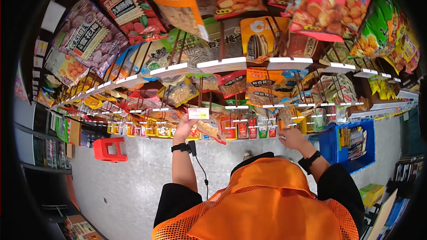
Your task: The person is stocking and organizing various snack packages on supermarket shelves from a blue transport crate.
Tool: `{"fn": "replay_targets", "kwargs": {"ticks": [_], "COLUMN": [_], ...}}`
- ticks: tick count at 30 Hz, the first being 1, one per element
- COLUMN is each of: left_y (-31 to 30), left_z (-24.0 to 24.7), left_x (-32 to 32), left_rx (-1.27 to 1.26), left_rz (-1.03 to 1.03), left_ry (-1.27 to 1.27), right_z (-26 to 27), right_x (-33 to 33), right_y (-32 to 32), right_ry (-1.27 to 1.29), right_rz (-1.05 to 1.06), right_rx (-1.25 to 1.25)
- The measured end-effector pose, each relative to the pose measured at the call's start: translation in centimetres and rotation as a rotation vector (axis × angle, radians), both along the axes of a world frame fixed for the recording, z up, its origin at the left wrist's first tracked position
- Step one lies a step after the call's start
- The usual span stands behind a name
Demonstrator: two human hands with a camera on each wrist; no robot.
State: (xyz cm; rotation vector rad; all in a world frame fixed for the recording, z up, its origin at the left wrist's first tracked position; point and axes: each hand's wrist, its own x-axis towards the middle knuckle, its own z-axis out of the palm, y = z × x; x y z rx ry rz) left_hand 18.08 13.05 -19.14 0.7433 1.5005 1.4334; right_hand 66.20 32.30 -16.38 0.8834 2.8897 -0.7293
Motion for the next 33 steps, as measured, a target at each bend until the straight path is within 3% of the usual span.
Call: {"fn": "replay_targets", "kwargs": {"ticks": [2,3,4,5,7,10,12,13,14,15,16,17,18,20,22,24,25,28,30,33], "left_y": [0.0,0.1,-0.5,0.3,2.2,6.5,9.9,12.0,13.6,15.4,17.3,19.8,21.2,23.7,24.9,26.0,26.7,27.3,26.8,26.3], "left_z": [0.4,-1.6,-0.9,-1.3,-2.2,-0.1,0.2,-4.5,-3.3,-0.5,1.1,0.4,0.8,2.2,0.9,-0.7,-1.4,-5.7,-6.8,-6.1], "left_x": [0.2,0.2,2.1,3.0,6.1,14.2,20.0,21.1,24.1,27.6,31.0,33.5,36.6,44.2,46.2,50.4,51.9,54.8,56.3,60.3], "left_rx": [-0.203,-0.215,-0.374,-0.372,-0.351,-0.376,-0.235,-0.065,-0.065,-0.135,-0.211,-0.066,-0.064,0.116,0.035,-0.138,-0.172,-0.275,-0.333,-0.458], "left_rz": [-0.143,-0.178,-0.393,-0.452,-0.570,-0.822,-0.977,-1.084,-1.144,-1.197,-1.245,-1.447,-1.496,-1.407,-1.466,-1.211,-1.176,-1.052,-1.125,-1.200], "left_ry": [0.144,0.196,0.213,0.252,0.267,0.248,0.128,0.124,0.116,0.055,0.000,0.366,0.364,0.268,0.242,0.463,0.440,0.312,0.353,0.468], "right_z": [-0.3,-0.3,0.2,0.6,3.9,7.0,8.5,8.5,8.5,8.6,8.7,8.6,8.0,6.4,6.1,5.4,5.6,4.4,3.3,1.2], "right_x": [0.3,0.6,0.7,0.8,-0.4,1.4,2.0,2.7,3.9,5.2,6.9,9.1,11.6,17.8,21.0,28.3,31.5,41.1,46.3,52.3], "right_y": [0.0,-0.2,-0.5,-0.7,-1.4,-2.7,-2.8,-2.7,-2.5,-2.4,-2.2,-2.0,-2.1,-2.2,-1.4,-0.8,-0.5,-1.0,-1.5,-1.4], "right_ry": [0.054,0.058,0.020,-0.017,0.190,0.284,0.346,0.450,0.549,0.524,0.346,0.169,0.156,0.147,0.214,0.031,0.040,0.171,0.239,0.114], "right_rz": [0.050,0.026,0.070,0.114,0.334,0.414,0.421,0.506,0.593,0.538,0.621,0.705,0.657,0.294,0.255,0.016,-0.015,-0.539,-0.804,-1.093], "right_rx": [0.021,0.018,0.037,0.055,0.293,0.414,0.514,0.580,0.645,0.647,0.657,0.654,0.649,0.338,0.333,0.101,0.092,-0.085,-0.082,-0.069]}}
